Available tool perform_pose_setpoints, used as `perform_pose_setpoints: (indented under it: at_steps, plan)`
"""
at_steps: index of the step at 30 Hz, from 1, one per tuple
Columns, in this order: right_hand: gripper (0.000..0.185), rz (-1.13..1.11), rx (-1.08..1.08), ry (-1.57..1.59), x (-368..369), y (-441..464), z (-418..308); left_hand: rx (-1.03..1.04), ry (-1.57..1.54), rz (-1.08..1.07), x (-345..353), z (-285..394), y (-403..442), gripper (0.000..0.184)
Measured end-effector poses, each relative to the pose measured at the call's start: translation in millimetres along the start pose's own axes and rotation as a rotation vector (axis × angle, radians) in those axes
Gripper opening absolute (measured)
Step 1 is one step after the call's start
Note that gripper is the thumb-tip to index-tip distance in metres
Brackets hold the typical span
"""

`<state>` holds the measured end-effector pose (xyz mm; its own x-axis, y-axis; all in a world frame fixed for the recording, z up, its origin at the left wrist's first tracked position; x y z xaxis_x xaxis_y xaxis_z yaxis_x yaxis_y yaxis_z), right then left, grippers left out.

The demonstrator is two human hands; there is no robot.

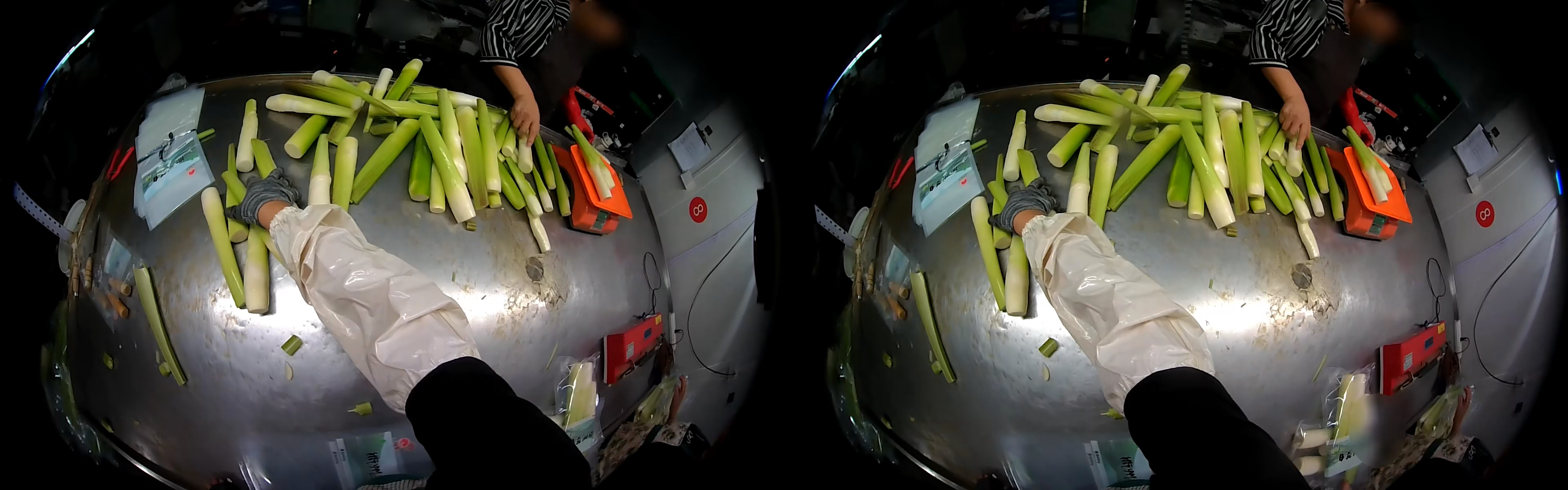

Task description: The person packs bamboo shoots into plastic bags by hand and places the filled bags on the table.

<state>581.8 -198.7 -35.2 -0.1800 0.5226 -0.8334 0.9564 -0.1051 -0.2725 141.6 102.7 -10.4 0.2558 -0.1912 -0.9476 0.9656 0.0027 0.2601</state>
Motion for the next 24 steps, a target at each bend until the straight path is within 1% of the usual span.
perform_pose_setpoints:
  at_steps: [1, 4, 7, 9, 11, 12, 13, 15, 17, 18, 19, 21, 22, 23, 24]
  plan:
    - [0.075, -0.007, -0.009, -0.002, -0.9, -0.3, 0.4, -0.023, -0.042, -0.008, 0.1, -0.6, 1.4, 0.037]
    - [0.072, -0.014, -0.025, 0.008, -8.8, -3.8, 5.8, -0.037, -0.017, -0.026, 4.6, -6.0, -1.7, 0.037]
    - [0.064, 0.061, -0.016, 0.047, -1.7, 11.9, 10.9, -0.049, -0.026, -0.030, 3.8, -5.4, -1.2, 0.036]
    - [0.066, 0.060, -0.036, 0.053, 4.3, 21.3, 9.4, -0.049, -0.031, -0.034, 2.1, -2.6, 2.6, 0.036]
    - [0.060, 0.015, 0.039, 0.065, 3.4, 20.1, 10.5, -0.043, -0.028, -0.040, 1.9, -2.1, 2.8, 0.036]
    - [0.061, 0.041, 0.029, 0.144, -1.7, 18.3, 13.2, -0.042, -0.033, -0.038, 2.3, -3.4, 1.8, 0.037]
    - [0.061, 0.040, 0.026, 0.148, -5.1, 20.1, 19.1, -0.042, -0.040, -0.035, 2.1, -4.1, 1.5, 0.037]
    - [0.062, 0.356, -0.197, 0.204, -38.2, 18.8, 24.1, -0.048, -0.049, -0.040, 0.8, -3.6, 3.3, 0.037]
    - [0.054, 0.149, -0.329, 0.513, -88.1, -22.2, 37.4, -0.064, -0.060, -0.047, 0.4, -3.2, 3.4, 0.038]
    - [0.042, 0.269, -0.354, 0.538, -114.4, -39.0, 50.9, -0.056, -0.048, -0.052, 1.4, -4.7, 2.9, 0.037]
    - [0.040, 0.381, -0.327, 0.057, -148.7, -55.0, 57.4, -0.050, -0.035, -0.056, 3.5, -5.9, 1.6, 0.037]
    - [0.051, 0.556, -0.232, -0.060, -196.9, -68.9, 110.1, -0.058, 0.018, -0.056, 7.5, -8.5, -2.2, 0.036]
    - [0.058, 0.709, -0.198, -0.141, -218.1, -68.6, 145.1, -0.043, 0.072, -0.056, 9.4, -9.8, -3.4, 0.035]
    - [0.064, 0.738, -0.040, -0.306, -237.6, -66.9, 178.5, -0.056, 0.076, -0.055, 11.9, -16.7, -5.8, 0.035]
    - [0.067, 0.781, 0.053, -0.453, -253.6, -64.5, 211.9, -0.067, 0.060, -0.093, 16.8, -23.5, -8.8, 0.034]
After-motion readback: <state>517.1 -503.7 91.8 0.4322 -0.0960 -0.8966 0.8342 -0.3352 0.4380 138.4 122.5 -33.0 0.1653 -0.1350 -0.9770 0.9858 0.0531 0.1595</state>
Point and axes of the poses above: each hand's wrist, its own y-axis towards the middle knuckle, its own x-axis out of the palm, z = x × y, the point moved 7 cm from there along y, towards the middle knuckle
